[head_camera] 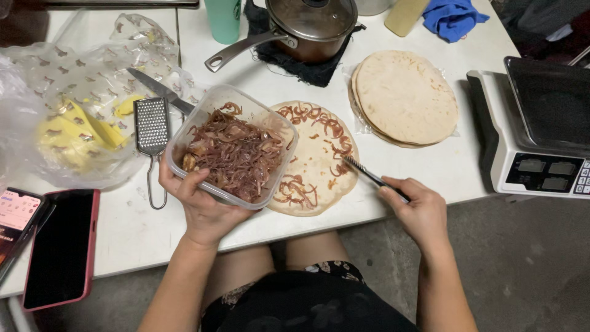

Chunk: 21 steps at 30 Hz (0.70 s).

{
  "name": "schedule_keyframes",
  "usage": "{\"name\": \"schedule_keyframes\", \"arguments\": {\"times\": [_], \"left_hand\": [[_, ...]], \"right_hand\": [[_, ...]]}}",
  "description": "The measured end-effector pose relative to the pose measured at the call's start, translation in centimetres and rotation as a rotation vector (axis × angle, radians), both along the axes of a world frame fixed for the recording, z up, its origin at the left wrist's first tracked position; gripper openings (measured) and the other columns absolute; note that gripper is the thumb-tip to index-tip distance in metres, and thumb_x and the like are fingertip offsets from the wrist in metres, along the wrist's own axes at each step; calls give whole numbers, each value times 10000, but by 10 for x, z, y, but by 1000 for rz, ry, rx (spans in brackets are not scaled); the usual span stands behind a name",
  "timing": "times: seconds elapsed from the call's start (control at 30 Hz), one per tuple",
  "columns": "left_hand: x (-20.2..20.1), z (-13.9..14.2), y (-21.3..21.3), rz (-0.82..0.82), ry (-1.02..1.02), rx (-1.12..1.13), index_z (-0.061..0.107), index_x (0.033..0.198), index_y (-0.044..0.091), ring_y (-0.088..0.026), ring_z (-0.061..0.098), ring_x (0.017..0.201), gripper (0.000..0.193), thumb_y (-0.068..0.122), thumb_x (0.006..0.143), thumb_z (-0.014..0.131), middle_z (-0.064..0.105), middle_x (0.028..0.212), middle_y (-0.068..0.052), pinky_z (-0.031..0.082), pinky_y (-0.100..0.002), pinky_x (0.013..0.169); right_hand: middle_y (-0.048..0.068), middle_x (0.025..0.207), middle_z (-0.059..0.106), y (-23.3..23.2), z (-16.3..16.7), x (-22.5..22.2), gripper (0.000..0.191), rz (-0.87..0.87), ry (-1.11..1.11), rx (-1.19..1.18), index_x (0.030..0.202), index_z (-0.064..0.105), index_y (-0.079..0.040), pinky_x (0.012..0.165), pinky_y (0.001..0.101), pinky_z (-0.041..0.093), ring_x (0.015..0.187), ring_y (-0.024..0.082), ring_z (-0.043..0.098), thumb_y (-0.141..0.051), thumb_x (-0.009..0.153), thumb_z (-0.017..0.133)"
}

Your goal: The person sits at a kitchen table and uses tongs to place caramelized onions from a plastic container onto a tortilla, arranging them in a ring around the edge. Stacked tortillas, a grater, cheese pieces, and a knife sit on the table nearby.

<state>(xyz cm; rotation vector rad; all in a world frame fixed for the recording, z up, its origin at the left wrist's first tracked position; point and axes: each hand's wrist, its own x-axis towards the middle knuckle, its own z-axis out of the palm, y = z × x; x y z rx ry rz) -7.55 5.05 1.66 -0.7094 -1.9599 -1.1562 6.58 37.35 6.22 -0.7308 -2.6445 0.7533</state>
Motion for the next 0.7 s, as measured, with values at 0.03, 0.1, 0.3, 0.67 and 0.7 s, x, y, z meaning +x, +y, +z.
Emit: {"name": "schedule_keyframes", "arguments": {"times": [0.03,0.1,0.3,0.67,0.7], "left_hand": [[0,0,0,8,0,0,229,1321,246,-424,226,1488,1148,426,538,1050,200,1501,-210,315,-560,1288],[0,0,1,16,-4,1,230,1319,245,-424,232,1486,1135,409,554,1052,206,1501,-207,321,-553,1281],[1,0,3,-32,-7,49,231,1340,247,-400,276,1514,1098,374,620,1049,193,1529,-208,368,-504,1251],[-1,-7,0,-63,-18,36,228,1364,249,-410,267,1523,1112,431,612,1027,176,1535,-218,368,-539,1272],[-1,-7,0,-69,-23,36,227,1369,247,-410,265,1528,1110,440,621,1024,171,1541,-225,365,-535,1259]], "right_hand": [[64,844,761,-1,-2,-1,289,-8,-10,-12,1075,808,-153,658,317,526,702,181,696,-289,820,794],[68,866,758,-2,-8,-5,274,47,9,9,1074,809,-147,666,315,529,710,184,692,-277,833,793],[68,846,764,6,-11,-5,275,0,-2,-59,1091,809,-153,670,328,531,713,195,701,-281,849,784],[79,842,748,-4,-13,-5,279,-54,-31,-22,1093,808,-152,657,334,526,691,208,685,-292,853,785],[76,841,747,-3,-11,-3,284,-51,-2,-24,1096,804,-149,659,331,529,693,204,689,-295,853,781]]}}
